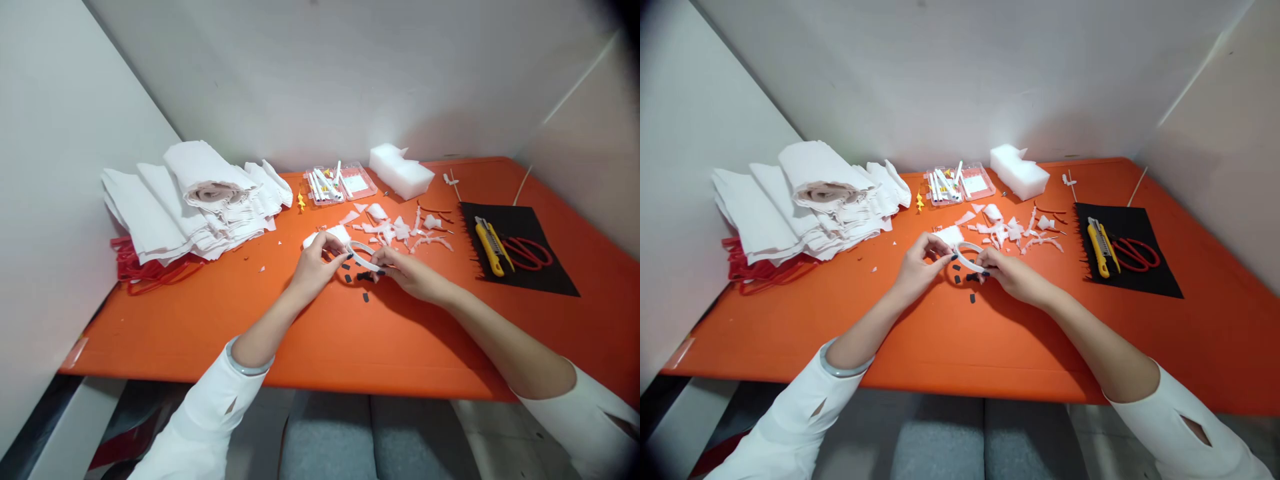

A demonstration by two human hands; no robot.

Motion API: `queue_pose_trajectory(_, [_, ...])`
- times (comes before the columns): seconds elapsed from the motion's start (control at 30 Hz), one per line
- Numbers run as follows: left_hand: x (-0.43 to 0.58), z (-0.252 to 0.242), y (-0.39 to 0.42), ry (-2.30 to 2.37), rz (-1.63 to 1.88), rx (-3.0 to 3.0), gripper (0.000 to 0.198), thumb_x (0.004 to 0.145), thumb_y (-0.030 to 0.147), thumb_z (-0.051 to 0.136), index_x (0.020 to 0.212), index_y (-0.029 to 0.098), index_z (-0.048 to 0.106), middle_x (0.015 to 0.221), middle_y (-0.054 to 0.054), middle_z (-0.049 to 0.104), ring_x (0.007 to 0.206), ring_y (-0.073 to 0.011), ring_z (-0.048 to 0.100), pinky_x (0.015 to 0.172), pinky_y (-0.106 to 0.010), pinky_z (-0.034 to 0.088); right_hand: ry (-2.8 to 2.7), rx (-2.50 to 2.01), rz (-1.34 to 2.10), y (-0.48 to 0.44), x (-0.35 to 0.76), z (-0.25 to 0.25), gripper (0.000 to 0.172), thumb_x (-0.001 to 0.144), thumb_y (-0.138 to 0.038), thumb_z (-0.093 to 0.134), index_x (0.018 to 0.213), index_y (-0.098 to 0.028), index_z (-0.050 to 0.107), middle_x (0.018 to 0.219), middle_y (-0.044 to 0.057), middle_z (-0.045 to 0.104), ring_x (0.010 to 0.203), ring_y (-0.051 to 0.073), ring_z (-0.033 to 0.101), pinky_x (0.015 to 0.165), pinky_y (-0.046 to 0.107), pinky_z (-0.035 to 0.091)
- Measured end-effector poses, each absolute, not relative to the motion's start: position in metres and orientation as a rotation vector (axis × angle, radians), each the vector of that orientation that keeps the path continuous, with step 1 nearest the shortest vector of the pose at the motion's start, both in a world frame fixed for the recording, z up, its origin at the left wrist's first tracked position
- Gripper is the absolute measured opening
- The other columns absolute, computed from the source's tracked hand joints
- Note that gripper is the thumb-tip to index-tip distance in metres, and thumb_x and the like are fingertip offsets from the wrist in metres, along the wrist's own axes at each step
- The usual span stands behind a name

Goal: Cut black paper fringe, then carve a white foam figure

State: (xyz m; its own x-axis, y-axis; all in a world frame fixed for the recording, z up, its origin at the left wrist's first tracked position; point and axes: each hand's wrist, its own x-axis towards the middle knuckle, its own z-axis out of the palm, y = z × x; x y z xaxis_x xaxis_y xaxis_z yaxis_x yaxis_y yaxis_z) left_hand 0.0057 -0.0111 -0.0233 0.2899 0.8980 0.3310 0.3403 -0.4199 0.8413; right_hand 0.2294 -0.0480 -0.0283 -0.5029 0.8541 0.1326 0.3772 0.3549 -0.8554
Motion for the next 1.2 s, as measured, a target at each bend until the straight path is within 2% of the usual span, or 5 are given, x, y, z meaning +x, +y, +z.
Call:
queue_pose_trajectory(0.3, [0.006,-0.021,-0.015,0.968,1.055,2.163,0.004,0.082,0.024,0.064,0.081,0.02,0.065,0.082,-0.001,0.068,0.075,-0.0138,0.061,0.071,-0.027,0.048,-2.01,-1.053,1.056,-0.047,0.226,-0.027,0.033,0.094,-0.042,0.043,0.117,-0.023,0.056,0.117,0.007,0.061,0.099,0.021,0.06,0.086,0.035,0.047])
queue_pose_trajectory(0.53, [0.011,-0.021,-0.02,0.899,1.021,2.335,0.009,0.086,0.023,0.06,0.089,0.022,0.068,0.087,-0.004,0.068,0.084,-0.0166,0.062,0.078,-0.031,0.049,-2.097,-1.192,0.893,-0.052,0.217,-0.028,0.02,0.095,-0.027,0.038,0.101,-0.02,0.055,0.081,0.004,0.065,0.07,0.017,0.06,0.07,0.031,0.048])
queue_pose_trajectory(0.7, [0.013,-0.023,-0.022,0.844,1.099,2.282,0.008,0.085,0.02,0.06,0.087,0.022,0.068,0.088,-0.005,0.065,0.087,-0.016,0.061,0.079,-0.03,0.049,-2.023,-1.127,0.887,-0.053,0.213,-0.031,0.022,0.095,-0.032,0.041,0.106,-0.02,0.056,0.118,0.01,0.062,0.1,0.022,0.062,0.089,0.037,0.046])
queue_pose_trajectory(0.87, [0.015,-0.021,-0.027,0.828,1.117,2.265,0.009,0.085,0.018,0.059,0.09,0.02,0.066,0.089,-0.004,0.056,0.084,-0.0137,0.057,0.075,-0.027,0.048,-1.993,-1.146,0.897,-0.054,0.211,-0.032,0.024,0.095,-0.035,0.042,0.106,-0.021,0.058,0.125,0.009,0.061,0.093,0.021,0.064,0.086,0.036,0.047])
queue_pose_trajectory(1.2, [0.016,-0.021,-0.027,0.836,1.085,2.255,0.007,0.084,0.022,0.062,0.089,0.02,0.068,0.082,-0.003,0.058,0.081,-0.0151,0.054,0.073,-0.029,0.046,-1.924,-1.216,0.825,-0.058,0.209,-0.025,0.02,0.093,-0.03,0.045,0.096,-0.019,0.061,0.091,0.005,0.07,0.065,0.014,0.059,0.061,0.025,0.043])
